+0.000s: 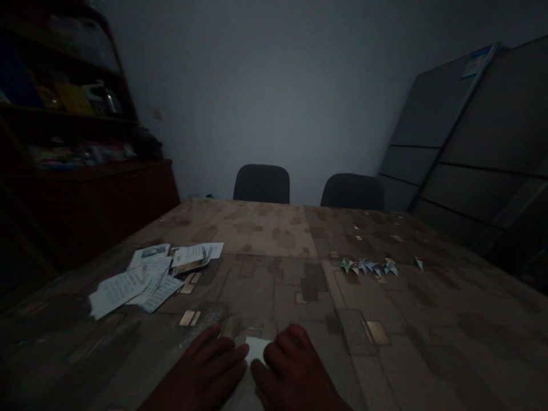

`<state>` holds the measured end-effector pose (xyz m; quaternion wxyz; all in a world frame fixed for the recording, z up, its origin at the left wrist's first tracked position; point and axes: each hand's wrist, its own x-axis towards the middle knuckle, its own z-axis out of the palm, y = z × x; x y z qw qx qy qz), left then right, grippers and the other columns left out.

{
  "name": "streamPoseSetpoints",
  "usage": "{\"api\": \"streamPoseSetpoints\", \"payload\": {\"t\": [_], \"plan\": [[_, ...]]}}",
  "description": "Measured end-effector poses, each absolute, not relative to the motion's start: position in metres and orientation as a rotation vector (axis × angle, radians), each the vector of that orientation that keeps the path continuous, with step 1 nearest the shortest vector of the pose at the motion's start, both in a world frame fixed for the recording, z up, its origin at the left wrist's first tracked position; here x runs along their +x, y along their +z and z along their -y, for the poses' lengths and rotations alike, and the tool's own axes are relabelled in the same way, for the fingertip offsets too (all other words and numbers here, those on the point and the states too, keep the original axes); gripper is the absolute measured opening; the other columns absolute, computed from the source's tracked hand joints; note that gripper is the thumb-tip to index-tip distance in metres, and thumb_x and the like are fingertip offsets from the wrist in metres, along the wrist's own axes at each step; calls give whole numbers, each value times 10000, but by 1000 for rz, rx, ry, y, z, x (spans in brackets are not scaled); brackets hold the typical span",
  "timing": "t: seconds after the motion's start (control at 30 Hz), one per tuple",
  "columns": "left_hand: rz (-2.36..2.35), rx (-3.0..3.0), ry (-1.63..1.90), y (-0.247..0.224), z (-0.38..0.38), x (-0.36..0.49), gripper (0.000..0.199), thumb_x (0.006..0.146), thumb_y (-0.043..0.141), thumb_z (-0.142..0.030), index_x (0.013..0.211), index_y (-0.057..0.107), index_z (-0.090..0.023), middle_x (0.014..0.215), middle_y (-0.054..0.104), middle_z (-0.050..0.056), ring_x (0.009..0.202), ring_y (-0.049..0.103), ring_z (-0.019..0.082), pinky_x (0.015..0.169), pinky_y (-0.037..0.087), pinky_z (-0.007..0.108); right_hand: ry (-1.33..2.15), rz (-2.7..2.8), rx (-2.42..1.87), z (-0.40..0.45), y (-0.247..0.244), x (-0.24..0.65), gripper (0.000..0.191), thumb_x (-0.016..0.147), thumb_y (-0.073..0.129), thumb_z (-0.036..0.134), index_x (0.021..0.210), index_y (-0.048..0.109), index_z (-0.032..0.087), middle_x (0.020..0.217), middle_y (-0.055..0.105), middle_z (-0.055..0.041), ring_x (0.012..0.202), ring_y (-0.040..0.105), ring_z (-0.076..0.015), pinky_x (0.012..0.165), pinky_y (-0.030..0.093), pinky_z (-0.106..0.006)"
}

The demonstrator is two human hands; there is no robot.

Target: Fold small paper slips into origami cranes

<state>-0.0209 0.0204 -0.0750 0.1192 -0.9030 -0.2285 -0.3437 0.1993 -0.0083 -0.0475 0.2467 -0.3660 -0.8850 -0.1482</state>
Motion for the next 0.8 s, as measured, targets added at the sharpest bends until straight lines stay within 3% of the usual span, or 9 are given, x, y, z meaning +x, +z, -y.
{"api": "streamPoseSetpoints", "payload": {"t": [0.23,0.37,0.5,0.63,0.8], "plan": [[641,-2673,-948,-64,-20,-21,214,1014,449,-202,1009,663,-200,1022,779,5,869,617,191,990,379,418,-353,2394,-987,13,-45,211,209,942,534,184,760,629,219,665,648,9,714,582,-170,891,407,-350],[662,-2675,-968,-71,-23,-20,110,972,568,-265,976,664,-211,1018,773,-21,840,614,184,1029,316,429,-344,2344,-966,16,-46,222,230,943,497,148,794,653,225,698,671,-3,759,600,-179,951,401,-374],[677,-2709,-882,-66,-24,-14,90,971,578,-239,1025,648,-222,925,754,-16,791,605,177,1059,293,450,-291,2349,-973,16,-46,228,218,888,510,101,737,619,215,674,655,-13,723,583,-188,896,434,-379],[735,-2723,-747,-54,-30,0,138,935,605,-176,801,627,-203,679,642,-37,663,555,166,1061,313,481,-144,2285,-1060,16,-41,231,217,896,502,117,716,586,204,678,629,-18,707,557,-192,775,439,-364],[670,-2645,-745,-51,-36,14,242,843,668,-137,621,586,-187,600,599,-16,595,524,169,927,436,396,48,2246,-1115,15,-36,230,166,938,490,125,886,629,199,775,639,-25,753,560,-191,738,416,-338]]}}
